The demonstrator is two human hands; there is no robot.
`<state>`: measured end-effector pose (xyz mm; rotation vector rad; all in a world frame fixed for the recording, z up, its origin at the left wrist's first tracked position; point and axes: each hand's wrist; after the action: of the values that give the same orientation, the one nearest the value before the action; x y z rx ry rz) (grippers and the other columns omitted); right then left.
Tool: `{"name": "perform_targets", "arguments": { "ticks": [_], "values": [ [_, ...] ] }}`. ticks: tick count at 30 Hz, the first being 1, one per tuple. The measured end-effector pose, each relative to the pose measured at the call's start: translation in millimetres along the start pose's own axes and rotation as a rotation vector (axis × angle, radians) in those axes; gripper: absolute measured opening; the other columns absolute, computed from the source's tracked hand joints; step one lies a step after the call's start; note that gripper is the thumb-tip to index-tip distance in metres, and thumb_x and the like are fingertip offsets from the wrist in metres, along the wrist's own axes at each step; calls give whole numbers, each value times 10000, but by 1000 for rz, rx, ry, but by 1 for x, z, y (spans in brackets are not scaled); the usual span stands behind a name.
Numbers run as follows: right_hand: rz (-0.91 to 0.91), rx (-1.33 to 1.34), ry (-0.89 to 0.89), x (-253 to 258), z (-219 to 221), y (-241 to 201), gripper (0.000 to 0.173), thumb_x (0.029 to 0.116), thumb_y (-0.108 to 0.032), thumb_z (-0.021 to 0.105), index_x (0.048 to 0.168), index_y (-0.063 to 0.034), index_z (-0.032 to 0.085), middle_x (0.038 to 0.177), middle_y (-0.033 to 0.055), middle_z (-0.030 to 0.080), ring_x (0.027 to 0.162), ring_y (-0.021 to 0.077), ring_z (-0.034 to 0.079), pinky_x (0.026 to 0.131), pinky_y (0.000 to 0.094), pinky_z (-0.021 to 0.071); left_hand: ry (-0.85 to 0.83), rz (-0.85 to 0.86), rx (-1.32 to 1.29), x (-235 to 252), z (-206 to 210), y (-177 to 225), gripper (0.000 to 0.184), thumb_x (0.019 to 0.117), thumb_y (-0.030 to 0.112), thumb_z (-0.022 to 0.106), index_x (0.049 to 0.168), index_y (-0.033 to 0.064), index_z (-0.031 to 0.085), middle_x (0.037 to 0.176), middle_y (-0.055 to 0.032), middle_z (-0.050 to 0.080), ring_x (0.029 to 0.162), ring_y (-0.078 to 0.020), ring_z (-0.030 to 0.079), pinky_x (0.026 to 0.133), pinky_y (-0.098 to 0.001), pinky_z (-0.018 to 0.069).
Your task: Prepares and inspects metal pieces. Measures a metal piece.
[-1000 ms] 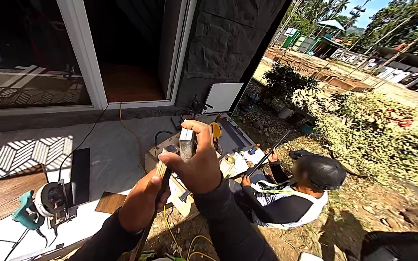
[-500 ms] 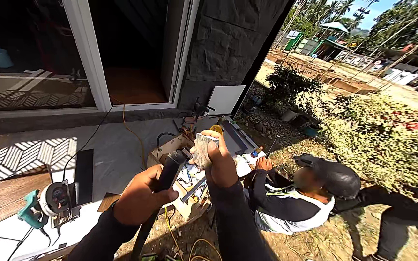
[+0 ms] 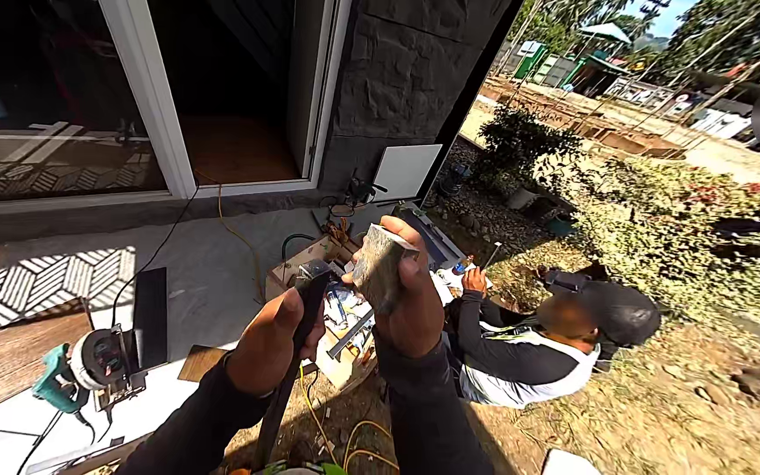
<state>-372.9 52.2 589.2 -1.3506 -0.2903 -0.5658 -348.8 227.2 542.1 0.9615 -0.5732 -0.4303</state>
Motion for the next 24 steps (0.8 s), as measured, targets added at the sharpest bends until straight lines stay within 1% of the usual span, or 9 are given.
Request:
{"name": "perform_targets", "arguments": {
  "ticks": [2, 5, 6, 9, 14, 17, 20, 22, 24],
  "values": [
    [-5, -109, -10, -4, 6, -9, 706, 962, -649, 517, 1485, -179, 460, 1186, 3, 652, 935, 118, 682, 784, 349, 614, 41, -21, 22, -4, 3, 0, 637, 819, 808, 583, 877, 175, 605, 651, 75, 542, 519, -39, 544, 492, -197, 507],
    [-95, -314, -63, -8, 16, -18, 658, 1008, -554, 506, 1519, -143, 454, 1303, 68, 564, 1031, 133, 656, 815, 362, 617, 78, 12, 85, -9, 6, -1, 634, 849, 796, 551, 887, 165, 597, 652, 66, 547, 522, -42, 534, 485, -192, 492],
    [-136, -361, -64, -8, 20, -19, 659, 1004, -536, 539, 1506, -118, 459, 1288, 81, 571, 1020, 131, 649, 802, 345, 608, 88, 27, 104, -10, 7, -1, 628, 862, 789, 539, 900, 165, 596, 653, 70, 543, 524, -39, 527, 486, -190, 483],
    [-214, -397, -52, -4, 30, -20, 654, 945, -519, 661, 1400, -81, 488, 1188, 50, 598, 951, 105, 654, 756, 308, 605, 108, 48, 118, -12, 9, -2, 584, 889, 755, 541, 942, 176, 600, 664, 87, 535, 530, -21, 510, 490, -174, 464],
    [-380, -488, -26, 5, 43, -14, 511, 1012, -477, 568, 1270, -36, 570, 1121, 68, 579, 920, 92, 618, 754, 276, 571, 113, 109, 139, -10, 10, -4, 500, 947, 695, 521, 977, 201, 594, 674, 106, 525, 525, -5, 489, 487, -161, 452],
    [-418, -518, -23, -5, 47, 5, 435, 1025, -459, 568, 1242, -83, 592, 1120, 66, 547, 922, 110, 626, 752, 305, 596, 127, 153, 211, -11, 5, -3, 475, 996, 663, 456, 950, 215, 607, 672, 106, 516, 530, -7, 479, 491, -169, 444],
    [-406, -530, -48, -14, 43, 18, 415, 1029, -488, 567, 1204, -113, 603, 1102, 47, 553, 919, 97, 627, 764, 302, 595, 134, 128, 225, -11, -1, 2, 510, 978, 698, 447, 957, 214, 606, 678, 105, 529, 538, -5, 489, 497, -168, 450],
    [-413, -509, -21, -5, 42, 14, 403, 1026, -511, 563, 1179, -140, 595, 1089, 10, 572, 907, 70, 629, 755, 284, 590, 132, 92, 214, -11, 1, 3, 550, 943, 739, 473, 955, 204, 600, 676, 101, 520, 541, -10, 486, 494, -170, 442],
    [-453, -502, 23, 9, 46, 6, 389, 1030, -486, 559, 1169, -124, 588, 1076, 2, 568, 909, 57, 612, 763, 264, 566, 134, 89, 220, -11, 4, 2, 557, 943, 742, 474, 937, 197, 590, 669, 101, 507, 538, -9, 481, 488, -167, 437]
  ]
}}
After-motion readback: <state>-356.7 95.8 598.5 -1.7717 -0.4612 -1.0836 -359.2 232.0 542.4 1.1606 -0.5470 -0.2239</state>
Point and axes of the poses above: each hand's wrist, its own x-axis towards the middle knuckle, its own z-axis out of the palm, y = z × x
